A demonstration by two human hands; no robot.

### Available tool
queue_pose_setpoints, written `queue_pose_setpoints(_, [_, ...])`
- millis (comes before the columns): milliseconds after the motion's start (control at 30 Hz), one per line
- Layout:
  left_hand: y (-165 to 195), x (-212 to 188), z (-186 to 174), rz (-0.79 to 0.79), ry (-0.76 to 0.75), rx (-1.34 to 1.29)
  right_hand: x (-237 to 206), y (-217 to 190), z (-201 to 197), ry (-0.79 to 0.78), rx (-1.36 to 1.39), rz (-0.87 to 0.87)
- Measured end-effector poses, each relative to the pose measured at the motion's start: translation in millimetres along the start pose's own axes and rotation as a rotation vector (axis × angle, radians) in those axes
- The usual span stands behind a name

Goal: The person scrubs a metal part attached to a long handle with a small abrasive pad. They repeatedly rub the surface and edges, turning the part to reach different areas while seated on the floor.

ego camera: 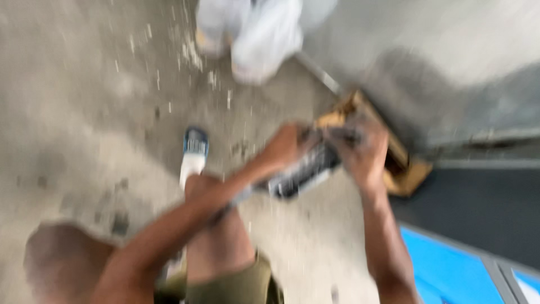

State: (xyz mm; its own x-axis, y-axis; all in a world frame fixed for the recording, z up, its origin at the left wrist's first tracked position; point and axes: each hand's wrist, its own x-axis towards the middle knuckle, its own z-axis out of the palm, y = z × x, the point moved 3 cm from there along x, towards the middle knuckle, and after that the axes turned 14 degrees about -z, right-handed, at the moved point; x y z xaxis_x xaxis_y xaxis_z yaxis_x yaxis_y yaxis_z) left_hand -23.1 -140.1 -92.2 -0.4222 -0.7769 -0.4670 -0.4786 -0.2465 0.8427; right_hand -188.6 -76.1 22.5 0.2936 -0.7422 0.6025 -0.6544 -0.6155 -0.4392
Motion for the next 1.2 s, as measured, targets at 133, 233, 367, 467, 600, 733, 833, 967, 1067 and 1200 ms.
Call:
queue_pose_setpoints(133, [3,-3,2,0.251,0.048,-0.079,-1,-4,2,-0.056,-0.011,0.005])
queue_pose_setpoints(233, [9,-3,-7,0.574,0.213,-0.103,-2,-5,0,0.035,0.077,0.03])
queue_pose_setpoints(367, [-14,7,1,0.07,-0.015,-0.143,-3,-1,4,-0.059,0.155,0.134])
queue_pose_setpoints(467, [-8,8,0,0.19,-0.041,-0.114,-2,-2,5,-0.088,-0.004,0.041])
queue_pose_setpoints(600, [24,-12,-19,0.775,0.39,-0.114,12,3,7,-0.027,-0.025,-0.086])
queue_pose_setpoints(733, [-6,-25,23,0.224,0.008,-0.066,-9,4,9,-0.09,0.135,0.072])
queue_pose_setpoints(833, [-4,-29,16,0.533,0.237,-0.12,-5,4,8,-0.086,0.016,0.019])
queue_pose_setpoints(967, [-6,1,5,0.22,0.009,-0.062,5,-2,9,0.03,0.107,-0.02])
queue_pose_setpoints(1067, [-21,13,5,0.146,-0.068,-0.11,1,3,13,-0.033,0.035,0.135])
queue_pose_setpoints(1200, [-9,3,-10,0.375,0.12,-0.101,4,-5,13,-0.032,0.079,0.069])
